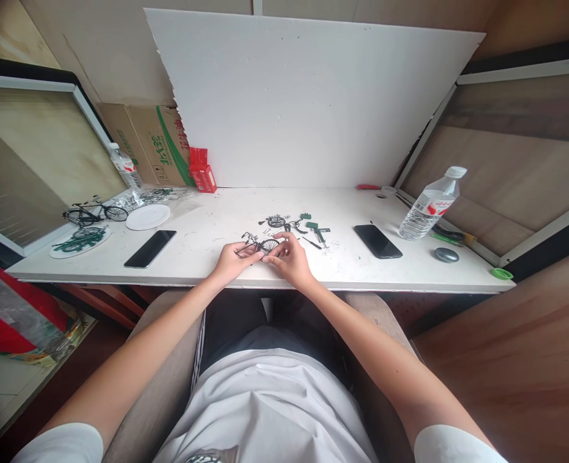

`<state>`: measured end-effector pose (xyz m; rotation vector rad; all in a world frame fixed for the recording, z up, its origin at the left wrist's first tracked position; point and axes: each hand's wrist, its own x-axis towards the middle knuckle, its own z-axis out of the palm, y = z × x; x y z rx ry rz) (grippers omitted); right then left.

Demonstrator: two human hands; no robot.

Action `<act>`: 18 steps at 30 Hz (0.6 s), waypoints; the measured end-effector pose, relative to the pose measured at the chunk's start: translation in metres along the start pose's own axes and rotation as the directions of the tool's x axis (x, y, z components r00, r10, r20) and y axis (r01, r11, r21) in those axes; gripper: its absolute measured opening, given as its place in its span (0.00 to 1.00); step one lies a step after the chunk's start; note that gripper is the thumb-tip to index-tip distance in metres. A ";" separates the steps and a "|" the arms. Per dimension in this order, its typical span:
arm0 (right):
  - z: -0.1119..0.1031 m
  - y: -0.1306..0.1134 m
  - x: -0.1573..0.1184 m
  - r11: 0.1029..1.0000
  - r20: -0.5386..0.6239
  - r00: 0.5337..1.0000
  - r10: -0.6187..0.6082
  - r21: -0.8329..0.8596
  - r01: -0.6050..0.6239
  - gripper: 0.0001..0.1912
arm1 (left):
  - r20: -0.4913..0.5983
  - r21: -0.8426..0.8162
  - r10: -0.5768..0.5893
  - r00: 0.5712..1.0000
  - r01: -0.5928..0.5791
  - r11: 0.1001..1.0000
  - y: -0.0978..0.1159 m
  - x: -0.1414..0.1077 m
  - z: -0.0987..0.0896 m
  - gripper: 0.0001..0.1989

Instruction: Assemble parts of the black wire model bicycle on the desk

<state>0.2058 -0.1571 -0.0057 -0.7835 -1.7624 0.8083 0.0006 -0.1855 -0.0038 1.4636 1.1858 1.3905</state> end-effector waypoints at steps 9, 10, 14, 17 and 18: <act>-0.001 -0.004 -0.001 0.998 0.033 0.998 -0.057 0.015 0.057 0.29 | -0.019 -0.057 -0.045 0.999 0.044 0.997 0.000 0.002 -0.001 0.20; -0.001 -0.004 -0.001 0.998 0.035 0.997 -0.064 0.017 0.063 0.28 | -0.015 -0.052 -0.046 0.999 0.045 0.998 -0.001 0.002 -0.001 0.20; 0.000 -0.002 -0.001 0.998 0.035 0.997 -0.067 0.016 0.066 0.27 | -0.012 -0.045 -0.050 0.999 0.049 0.998 -0.004 0.003 -0.002 0.21; 0.000 -0.002 -0.002 0.998 0.039 0.998 -0.056 0.005 0.056 0.27 | -0.011 -0.054 -0.052 0.999 0.051 0.997 -0.003 0.003 -0.002 0.21; 0.000 -0.002 -0.002 0.999 0.041 0.998 -0.052 -0.001 0.052 0.27 | -0.013 -0.058 -0.052 0.999 0.052 0.997 -0.003 0.003 -0.002 0.21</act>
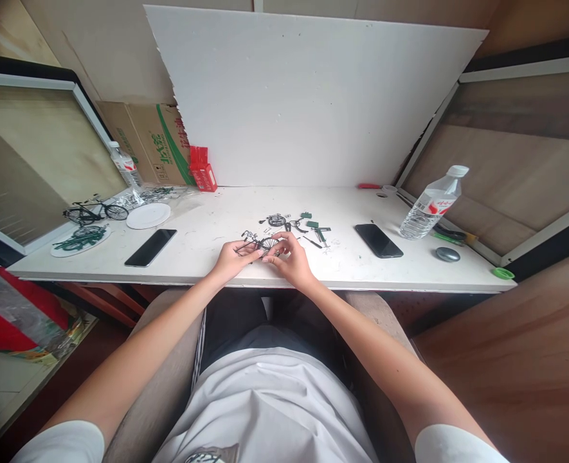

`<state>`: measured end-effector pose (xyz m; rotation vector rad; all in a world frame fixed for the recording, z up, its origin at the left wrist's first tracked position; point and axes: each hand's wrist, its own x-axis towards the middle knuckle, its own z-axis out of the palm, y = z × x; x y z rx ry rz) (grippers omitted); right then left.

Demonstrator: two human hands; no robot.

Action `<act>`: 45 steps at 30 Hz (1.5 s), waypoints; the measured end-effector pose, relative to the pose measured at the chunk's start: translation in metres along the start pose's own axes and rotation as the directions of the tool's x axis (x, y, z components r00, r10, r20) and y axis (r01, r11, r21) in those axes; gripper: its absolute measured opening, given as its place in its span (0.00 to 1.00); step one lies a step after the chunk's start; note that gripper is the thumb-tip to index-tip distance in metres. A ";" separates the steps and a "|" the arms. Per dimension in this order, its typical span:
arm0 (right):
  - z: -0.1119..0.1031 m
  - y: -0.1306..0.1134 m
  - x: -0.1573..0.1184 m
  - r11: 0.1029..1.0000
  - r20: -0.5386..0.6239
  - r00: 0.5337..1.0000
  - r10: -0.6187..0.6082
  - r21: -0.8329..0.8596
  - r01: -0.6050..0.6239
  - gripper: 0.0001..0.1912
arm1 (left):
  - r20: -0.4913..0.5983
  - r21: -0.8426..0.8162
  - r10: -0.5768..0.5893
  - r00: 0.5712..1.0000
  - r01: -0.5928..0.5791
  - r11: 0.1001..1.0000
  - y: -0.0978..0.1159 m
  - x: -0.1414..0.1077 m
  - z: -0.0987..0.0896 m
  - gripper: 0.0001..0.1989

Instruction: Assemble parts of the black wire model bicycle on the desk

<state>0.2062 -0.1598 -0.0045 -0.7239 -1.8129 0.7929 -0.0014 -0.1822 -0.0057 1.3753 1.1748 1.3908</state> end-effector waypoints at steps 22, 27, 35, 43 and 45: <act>0.001 0.003 -0.001 1.000 0.004 1.000 -0.005 -0.027 0.005 0.25 | 0.003 -0.007 0.009 1.000 -0.009 1.000 0.003 -0.001 0.001 0.21; 0.001 0.004 0.000 1.000 -0.002 1.000 0.000 -0.025 0.000 0.24 | 0.000 -0.001 0.004 1.000 -0.004 1.000 0.001 0.000 0.001 0.20; 0.001 0.003 0.000 1.000 0.020 1.000 0.000 -0.014 0.000 0.23 | -0.004 0.023 0.002 1.000 -0.002 1.000 -0.002 0.000 -0.001 0.21; 0.002 0.002 0.001 1.000 0.010 1.000 -0.004 -0.023 0.004 0.23 | 0.005 0.014 0.022 1.000 -0.022 1.000 -0.007 0.002 -0.002 0.20; 0.002 0.002 0.001 1.000 0.005 1.000 -0.012 -0.021 0.012 0.23 | 0.000 0.003 0.018 1.000 -0.018 1.000 -0.006 0.002 -0.001 0.20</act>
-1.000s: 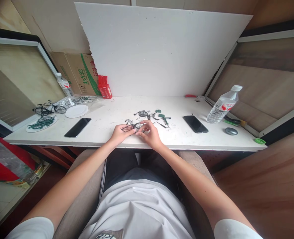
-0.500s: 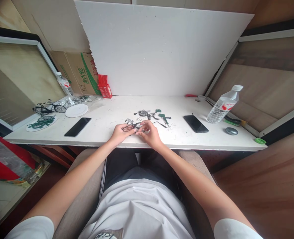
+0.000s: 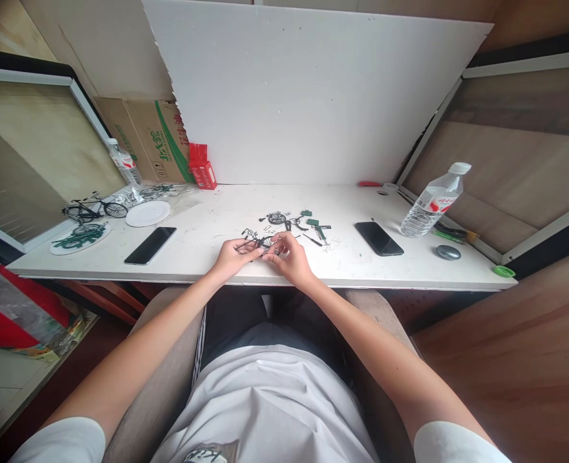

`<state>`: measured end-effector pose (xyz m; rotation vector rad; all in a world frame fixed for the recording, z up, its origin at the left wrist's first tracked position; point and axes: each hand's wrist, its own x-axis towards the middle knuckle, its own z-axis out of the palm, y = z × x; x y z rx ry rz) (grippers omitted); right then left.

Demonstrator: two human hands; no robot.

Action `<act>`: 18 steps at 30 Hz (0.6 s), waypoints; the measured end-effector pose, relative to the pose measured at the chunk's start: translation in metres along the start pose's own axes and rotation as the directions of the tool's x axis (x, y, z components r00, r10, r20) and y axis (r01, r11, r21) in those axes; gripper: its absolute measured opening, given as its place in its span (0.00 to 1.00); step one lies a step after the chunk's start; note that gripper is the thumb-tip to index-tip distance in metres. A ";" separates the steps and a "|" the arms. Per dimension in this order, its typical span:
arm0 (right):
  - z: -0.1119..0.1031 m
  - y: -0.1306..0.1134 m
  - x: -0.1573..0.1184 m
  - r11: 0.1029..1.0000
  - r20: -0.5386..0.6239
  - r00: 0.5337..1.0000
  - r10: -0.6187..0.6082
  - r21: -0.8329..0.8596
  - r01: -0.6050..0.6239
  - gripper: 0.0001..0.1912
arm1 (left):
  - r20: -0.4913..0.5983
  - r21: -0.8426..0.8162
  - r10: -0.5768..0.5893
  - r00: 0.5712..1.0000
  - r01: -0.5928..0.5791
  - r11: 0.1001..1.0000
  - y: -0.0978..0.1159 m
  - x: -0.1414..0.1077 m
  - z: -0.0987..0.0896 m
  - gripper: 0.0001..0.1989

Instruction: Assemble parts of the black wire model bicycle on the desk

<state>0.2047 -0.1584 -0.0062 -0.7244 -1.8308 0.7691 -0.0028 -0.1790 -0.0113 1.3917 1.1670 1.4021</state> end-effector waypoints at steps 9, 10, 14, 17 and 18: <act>0.001 0.004 0.000 0.999 -0.005 0.999 -0.035 -0.020 0.035 0.22 | 0.021 0.023 -0.001 1.000 0.001 1.000 -0.002 0.000 -0.001 0.20; 0.001 0.004 0.000 0.999 -0.006 0.999 -0.042 -0.019 0.042 0.22 | 0.023 0.026 0.001 1.000 -0.001 1.000 -0.003 0.001 -0.002 0.20; 0.001 0.007 0.000 0.998 -0.014 0.998 -0.055 -0.028 0.055 0.22 | 0.025 0.031 0.011 1.000 -0.012 0.999 -0.007 0.001 -0.003 0.20; 0.000 0.008 -0.001 0.996 -0.015 0.998 -0.061 -0.064 0.059 0.21 | 0.025 0.029 0.006 1.000 -0.007 1.000 -0.006 0.001 -0.003 0.21; 0.001 0.007 -0.002 0.994 -0.017 0.997 -0.070 -0.083 0.068 0.20 | 0.026 0.027 0.003 1.000 -0.004 1.000 -0.006 0.001 -0.003 0.21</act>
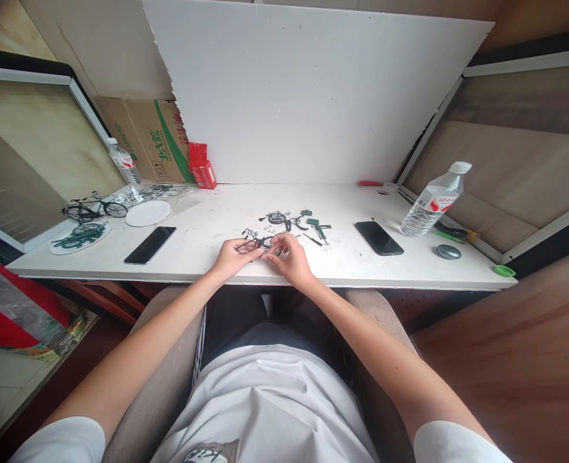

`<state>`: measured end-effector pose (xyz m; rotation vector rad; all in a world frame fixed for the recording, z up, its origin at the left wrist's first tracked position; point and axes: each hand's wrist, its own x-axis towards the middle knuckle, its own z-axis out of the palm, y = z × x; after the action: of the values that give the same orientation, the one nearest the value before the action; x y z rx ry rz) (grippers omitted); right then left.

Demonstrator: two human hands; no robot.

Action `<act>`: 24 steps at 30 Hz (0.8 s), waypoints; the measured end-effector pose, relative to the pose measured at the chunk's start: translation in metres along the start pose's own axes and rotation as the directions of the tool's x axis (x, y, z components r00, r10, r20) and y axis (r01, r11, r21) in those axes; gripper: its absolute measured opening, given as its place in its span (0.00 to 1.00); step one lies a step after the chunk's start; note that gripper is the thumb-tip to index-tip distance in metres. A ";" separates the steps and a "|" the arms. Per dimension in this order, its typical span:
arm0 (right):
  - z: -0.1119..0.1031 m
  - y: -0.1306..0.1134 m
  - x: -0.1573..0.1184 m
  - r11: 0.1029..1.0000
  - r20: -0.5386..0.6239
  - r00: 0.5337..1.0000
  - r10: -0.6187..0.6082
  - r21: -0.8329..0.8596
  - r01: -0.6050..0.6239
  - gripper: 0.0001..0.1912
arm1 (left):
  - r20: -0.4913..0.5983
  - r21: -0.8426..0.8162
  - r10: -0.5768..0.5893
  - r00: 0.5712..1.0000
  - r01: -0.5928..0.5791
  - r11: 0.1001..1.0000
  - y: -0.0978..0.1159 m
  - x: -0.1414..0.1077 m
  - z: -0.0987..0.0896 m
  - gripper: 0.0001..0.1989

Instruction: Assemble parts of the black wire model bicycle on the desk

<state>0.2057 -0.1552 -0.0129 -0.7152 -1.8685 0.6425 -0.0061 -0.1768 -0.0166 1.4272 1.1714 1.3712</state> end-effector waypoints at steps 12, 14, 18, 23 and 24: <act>0.002 -0.012 -0.004 0.973 -0.046 0.981 -0.188 -0.144 0.180 0.12 | 0.044 -0.110 -0.081 0.996 0.086 0.990 0.015 -0.001 -0.002 0.22; 0.001 -0.012 -0.003 0.968 -0.069 0.980 -0.187 -0.181 0.173 0.14 | 0.055 -0.133 -0.082 0.995 0.088 0.987 0.017 -0.002 -0.002 0.22; -0.001 -0.012 0.000 0.963 -0.125 0.976 -0.176 -0.228 0.144 0.20 | 0.051 -0.163 -0.104 0.993 0.111 0.980 0.016 -0.001 -0.003 0.23; -0.002 -0.009 0.002 0.986 -0.131 0.986 -0.098 -0.149 0.079 0.25 | 0.023 -0.180 -0.140 0.990 0.142 0.973 0.018 -0.002 -0.004 0.24; -0.003 -0.008 0.003 0.993 -0.123 0.991 -0.060 -0.110 0.046 0.26 | 0.027 -0.184 -0.141 0.990 0.143 0.972 0.019 -0.002 -0.004 0.23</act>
<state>0.2056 -0.1584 -0.0047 -0.7553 -1.8086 0.4546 -0.0079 -0.1837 0.0020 1.1965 1.0851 1.3314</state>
